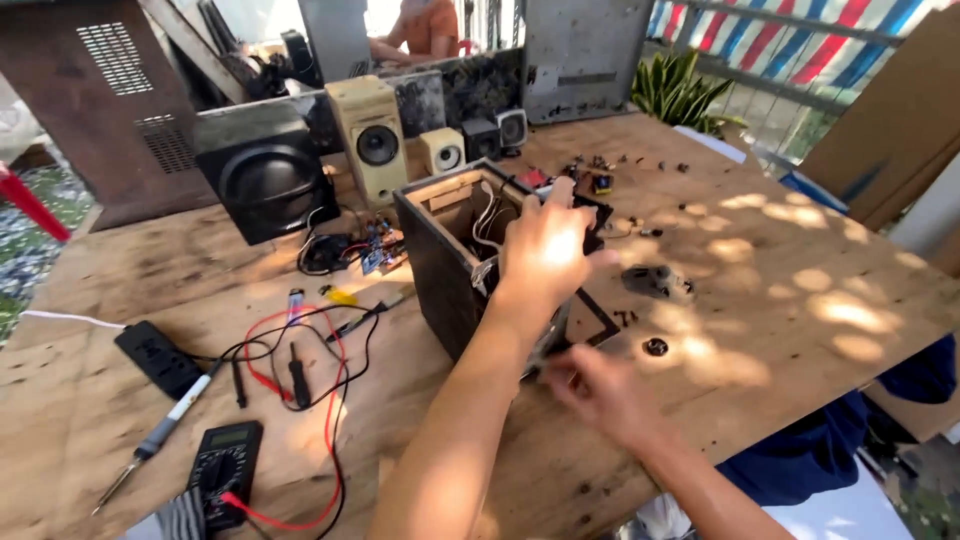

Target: Disassembling a wooden speaker box to remove internal electronic components and wiring using a screwdriver.

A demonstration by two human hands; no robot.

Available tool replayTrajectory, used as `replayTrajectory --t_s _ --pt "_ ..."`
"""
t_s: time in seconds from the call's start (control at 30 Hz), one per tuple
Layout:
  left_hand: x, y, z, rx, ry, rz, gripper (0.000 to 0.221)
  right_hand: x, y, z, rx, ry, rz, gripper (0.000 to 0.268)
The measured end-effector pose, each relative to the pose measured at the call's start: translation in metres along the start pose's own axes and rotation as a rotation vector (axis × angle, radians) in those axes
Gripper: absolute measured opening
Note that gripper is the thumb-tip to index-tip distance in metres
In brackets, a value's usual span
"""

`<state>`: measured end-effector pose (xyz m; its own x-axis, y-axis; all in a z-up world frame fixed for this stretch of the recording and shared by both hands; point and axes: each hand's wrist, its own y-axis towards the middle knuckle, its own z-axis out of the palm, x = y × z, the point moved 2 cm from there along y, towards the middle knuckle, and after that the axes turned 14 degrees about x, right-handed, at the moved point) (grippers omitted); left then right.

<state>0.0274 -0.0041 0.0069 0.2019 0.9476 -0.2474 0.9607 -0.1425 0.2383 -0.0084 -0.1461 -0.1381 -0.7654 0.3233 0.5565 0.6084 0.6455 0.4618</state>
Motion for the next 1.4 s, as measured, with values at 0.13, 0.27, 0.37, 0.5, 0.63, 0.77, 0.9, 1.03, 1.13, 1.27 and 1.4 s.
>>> replayTrajectory --t_s 0.13,0.27,0.37,0.5,0.63,0.77,0.9,1.03,1.13,1.27,1.4 --pt "-0.002 -0.004 -0.008 0.019 -0.032 0.005 0.048 -0.008 -0.005 -0.002 0.009 -0.172 0.013 0.015" --pt "-0.005 -0.004 -0.011 0.023 -0.028 -0.009 0.047 -0.007 -0.004 -0.011 -0.097 -0.117 0.033 0.02" --pt "-0.003 -0.005 -0.006 -0.014 -0.016 0.001 0.047 -0.006 -0.005 -0.007 0.034 -0.237 -0.058 0.017" --pt "-0.001 0.002 0.0 -0.039 -0.021 0.001 0.05 -0.011 -0.002 -0.007 -0.075 -0.232 0.06 0.018" --pt "0.0 0.002 0.001 -0.045 -0.078 0.01 0.046 -0.009 -0.003 -0.013 -0.174 -0.298 0.215 0.021" --pt "-0.001 0.0 0.004 -0.067 -0.079 0.04 0.046 -0.015 -0.009 -0.003 -0.037 -0.419 -0.131 0.019" --pt "0.001 -0.006 0.001 -0.064 -0.067 0.016 0.048 -0.043 -0.025 -0.026 -0.299 0.335 0.207 0.019" --pt "0.004 -0.015 0.003 -0.176 -0.01 0.04 0.07 -0.098 -0.054 -0.044 -0.471 0.698 0.17 0.015" --pt "0.014 -0.034 -0.01 -0.159 -0.165 0.095 0.093 -0.084 -0.053 -0.061 -0.503 0.964 0.04 0.017" --pt "0.011 -0.058 -0.031 -0.136 -0.203 0.151 0.096 -0.033 -0.011 -0.08 -0.476 0.881 0.338 0.025" --pt "0.007 -0.081 -0.058 -0.161 -0.459 0.087 0.086 -0.015 0.049 -0.084 -0.258 0.812 0.368 0.033"
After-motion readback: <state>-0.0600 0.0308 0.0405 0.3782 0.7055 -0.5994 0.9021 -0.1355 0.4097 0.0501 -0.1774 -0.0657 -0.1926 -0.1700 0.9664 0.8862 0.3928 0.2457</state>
